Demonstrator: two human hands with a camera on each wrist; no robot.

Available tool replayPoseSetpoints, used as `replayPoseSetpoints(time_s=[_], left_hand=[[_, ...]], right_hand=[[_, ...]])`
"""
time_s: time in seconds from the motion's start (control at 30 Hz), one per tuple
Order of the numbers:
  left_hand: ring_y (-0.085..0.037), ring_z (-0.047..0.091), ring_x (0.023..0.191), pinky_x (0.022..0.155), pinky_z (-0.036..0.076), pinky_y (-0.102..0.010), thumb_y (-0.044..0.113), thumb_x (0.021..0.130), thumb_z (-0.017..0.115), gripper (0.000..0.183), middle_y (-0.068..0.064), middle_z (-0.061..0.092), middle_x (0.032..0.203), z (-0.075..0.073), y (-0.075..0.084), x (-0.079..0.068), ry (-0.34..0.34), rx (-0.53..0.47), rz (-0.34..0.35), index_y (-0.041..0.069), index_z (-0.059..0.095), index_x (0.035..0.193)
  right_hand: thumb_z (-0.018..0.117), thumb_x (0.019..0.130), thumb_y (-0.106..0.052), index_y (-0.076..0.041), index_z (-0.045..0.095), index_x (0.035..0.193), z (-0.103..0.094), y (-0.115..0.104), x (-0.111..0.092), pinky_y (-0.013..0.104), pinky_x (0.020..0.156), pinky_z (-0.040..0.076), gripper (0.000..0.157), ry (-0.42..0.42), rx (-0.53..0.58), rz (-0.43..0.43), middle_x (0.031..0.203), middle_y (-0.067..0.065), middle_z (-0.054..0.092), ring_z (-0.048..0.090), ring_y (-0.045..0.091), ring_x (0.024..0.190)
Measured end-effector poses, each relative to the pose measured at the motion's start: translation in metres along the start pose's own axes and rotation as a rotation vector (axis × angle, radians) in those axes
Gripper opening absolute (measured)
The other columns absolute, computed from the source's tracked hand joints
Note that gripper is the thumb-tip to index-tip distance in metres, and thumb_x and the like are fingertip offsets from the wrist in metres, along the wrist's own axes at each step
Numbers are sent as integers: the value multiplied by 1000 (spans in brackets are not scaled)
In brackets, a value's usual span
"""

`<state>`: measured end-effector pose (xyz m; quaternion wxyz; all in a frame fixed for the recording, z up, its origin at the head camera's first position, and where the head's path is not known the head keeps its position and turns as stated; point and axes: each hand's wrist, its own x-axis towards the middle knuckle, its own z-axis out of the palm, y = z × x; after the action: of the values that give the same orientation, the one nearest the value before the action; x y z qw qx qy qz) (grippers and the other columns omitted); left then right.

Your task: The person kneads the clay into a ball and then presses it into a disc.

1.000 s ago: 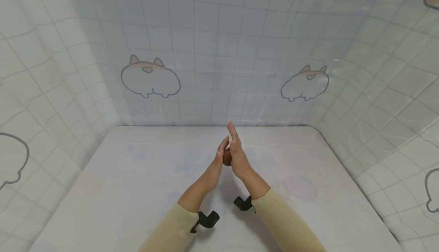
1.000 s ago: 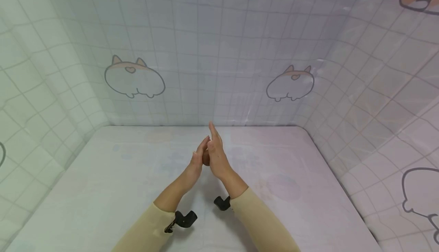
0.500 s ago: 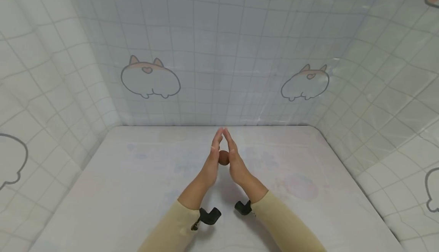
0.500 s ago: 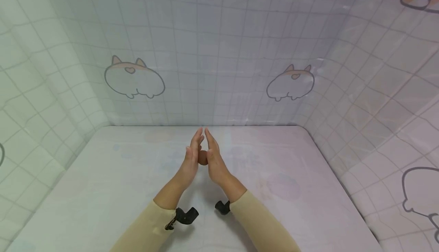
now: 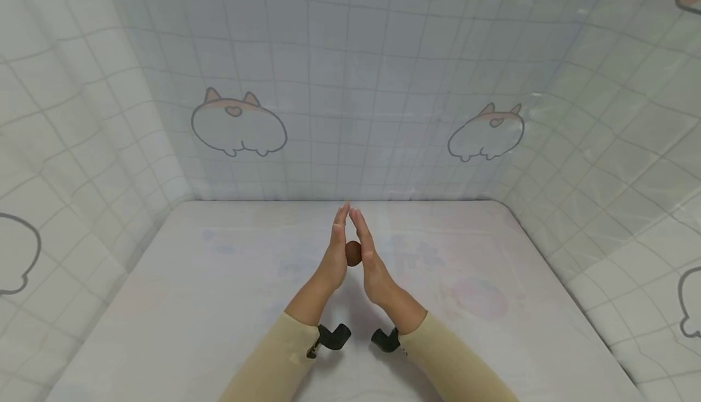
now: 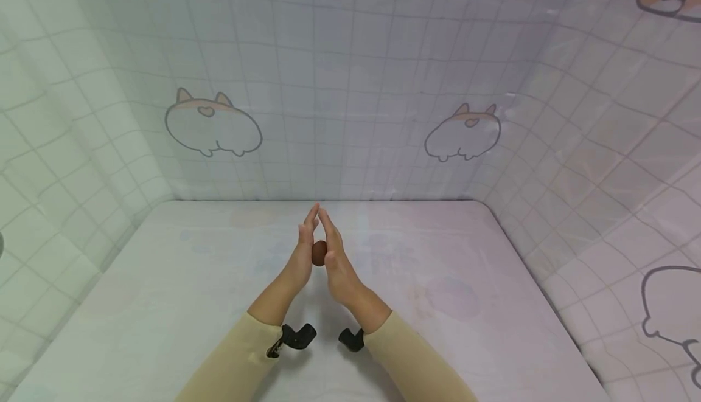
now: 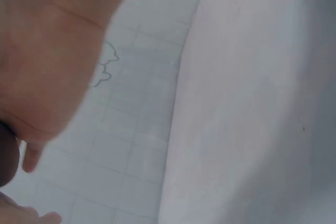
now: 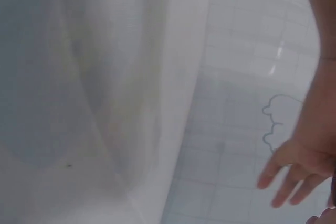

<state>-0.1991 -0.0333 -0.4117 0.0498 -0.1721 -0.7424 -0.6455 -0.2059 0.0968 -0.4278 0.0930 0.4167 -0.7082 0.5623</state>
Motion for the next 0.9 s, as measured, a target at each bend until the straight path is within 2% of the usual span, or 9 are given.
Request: replayPoseSetpoints(time_s=[0.13,0.2,0.37,0.5,0.67,0.9], left_hand=[[-30,-3,153,111,4,-72,62,102,-4,71,0,-6,167,0,-4,-1,-39,2,-29,26,4,163],[-32,-1,152,111,5,-73,62,101,-4,71,1,-5,167,0,-6,-3,-74,-14,-40,28,4,163],[-34,2,152,110,6,-74,69,98,-4,76,1,-7,167,3,-6,-9,-180,-19,-50,29,4,162],[-33,2,152,112,6,-72,72,96,-3,80,0,-6,167,7,-3,-12,-247,-10,5,27,0,162],[-31,0,152,112,2,-72,72,96,-4,81,0,-7,167,11,2,-15,-279,-31,60,25,-4,162],[-33,0,152,111,-1,-72,84,88,1,95,-2,-7,167,11,9,-18,-283,-112,57,26,-4,162]], right_hand=[[0,98,-71,-8,-8,160,-3,-5,3,66,115,4,89,29,-9,-36,167,15,3,1,30,153],[2,98,-71,-11,-7,161,-5,-7,6,67,114,3,88,50,6,-24,167,14,4,1,30,153],[4,95,-77,-21,-5,162,-14,-7,12,68,113,2,88,113,62,82,168,5,6,2,25,153],[4,95,-77,-29,-3,162,-20,-2,16,66,115,4,83,152,82,160,167,1,8,4,27,153],[5,95,-78,-31,-3,162,-24,3,19,65,115,6,82,160,86,194,167,1,9,6,28,153],[2,92,-79,-22,-5,162,-23,11,16,69,113,5,90,130,57,227,168,3,4,1,29,153]])
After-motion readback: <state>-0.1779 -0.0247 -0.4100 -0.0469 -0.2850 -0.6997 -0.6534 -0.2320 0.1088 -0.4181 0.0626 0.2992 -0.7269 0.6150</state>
